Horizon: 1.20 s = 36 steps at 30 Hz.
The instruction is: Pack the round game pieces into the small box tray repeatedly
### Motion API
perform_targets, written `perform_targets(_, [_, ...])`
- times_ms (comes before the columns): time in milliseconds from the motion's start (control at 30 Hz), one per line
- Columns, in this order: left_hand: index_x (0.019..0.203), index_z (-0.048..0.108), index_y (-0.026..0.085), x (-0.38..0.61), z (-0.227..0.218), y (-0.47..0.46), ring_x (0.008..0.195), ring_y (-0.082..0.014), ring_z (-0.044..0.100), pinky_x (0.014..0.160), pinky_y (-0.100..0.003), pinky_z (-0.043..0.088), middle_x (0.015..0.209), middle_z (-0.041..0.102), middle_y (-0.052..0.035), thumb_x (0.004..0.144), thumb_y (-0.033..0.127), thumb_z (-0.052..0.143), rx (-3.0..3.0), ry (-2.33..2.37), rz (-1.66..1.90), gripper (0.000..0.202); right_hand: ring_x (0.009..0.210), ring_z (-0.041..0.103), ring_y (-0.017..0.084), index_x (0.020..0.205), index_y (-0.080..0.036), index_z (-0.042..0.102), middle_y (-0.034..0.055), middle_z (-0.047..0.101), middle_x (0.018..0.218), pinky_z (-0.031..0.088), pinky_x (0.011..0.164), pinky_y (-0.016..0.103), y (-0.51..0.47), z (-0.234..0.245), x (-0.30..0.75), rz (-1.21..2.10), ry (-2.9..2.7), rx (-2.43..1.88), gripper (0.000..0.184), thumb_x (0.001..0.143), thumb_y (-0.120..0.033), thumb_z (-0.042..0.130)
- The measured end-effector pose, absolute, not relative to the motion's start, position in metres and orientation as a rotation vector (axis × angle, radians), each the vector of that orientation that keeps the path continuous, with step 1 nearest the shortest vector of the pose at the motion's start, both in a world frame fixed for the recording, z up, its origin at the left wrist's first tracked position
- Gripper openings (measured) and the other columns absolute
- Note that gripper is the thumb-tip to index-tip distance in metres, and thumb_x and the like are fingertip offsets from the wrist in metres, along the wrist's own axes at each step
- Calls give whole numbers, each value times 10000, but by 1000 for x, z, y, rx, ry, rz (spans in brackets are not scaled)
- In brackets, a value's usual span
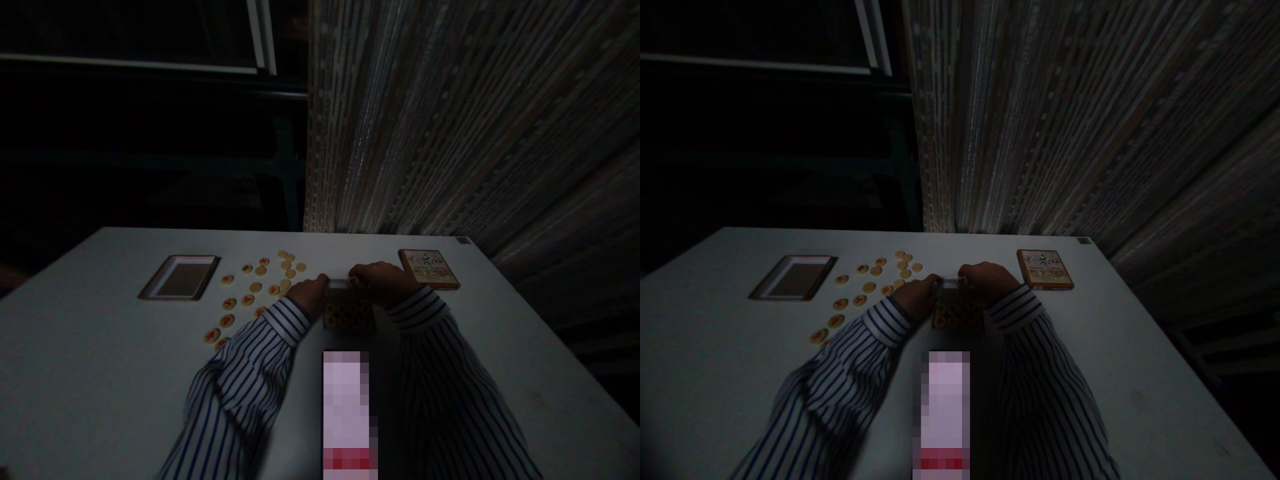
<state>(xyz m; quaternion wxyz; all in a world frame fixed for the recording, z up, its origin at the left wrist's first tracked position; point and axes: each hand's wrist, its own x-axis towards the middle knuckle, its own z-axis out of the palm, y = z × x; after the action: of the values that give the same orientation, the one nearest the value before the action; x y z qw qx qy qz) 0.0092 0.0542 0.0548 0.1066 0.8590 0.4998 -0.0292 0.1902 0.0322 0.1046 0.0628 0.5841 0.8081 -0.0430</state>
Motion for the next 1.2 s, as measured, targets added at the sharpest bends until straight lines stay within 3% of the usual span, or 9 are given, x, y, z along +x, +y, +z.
perform_targets(533, [1137, 379, 208, 11, 59, 54, 839, -244, 609, 654, -326, 443, 910, 630, -126, 807, 280, 371, 2479, 1481, -111, 338, 888, 554, 191, 990, -192, 581, 88, 607, 970, 403, 677, 260, 44, 86, 189, -153, 2460, 1676, 294, 735, -303, 488])
perform_targets(667, [1144, 376, 210, 10, 56, 55, 832, -248, 609, 646, -322, 443, 922, 625, -129, 804, 301, 374, 2487, 1474, -110, 351, 857, 568, 184, 978, -191, 592, 86, 611, 968, 410, 654, 254, 45, 82, 186, -182, 2403, 1702, 285, 781, -316, 428])
perform_targets(1200, [1110, 397, 200, 10, 54, 56, 847, -226, 609, 661, -306, 442, 920, 628, -117, 810, 273, 370, 2493, 1468, -112, 310, 784, 615, 222, 931, -203, 645, 103, 661, 877, 453, 623, 305, 50, 71, 182, -153, 2349, 1572, 289, 743, -317, 457])
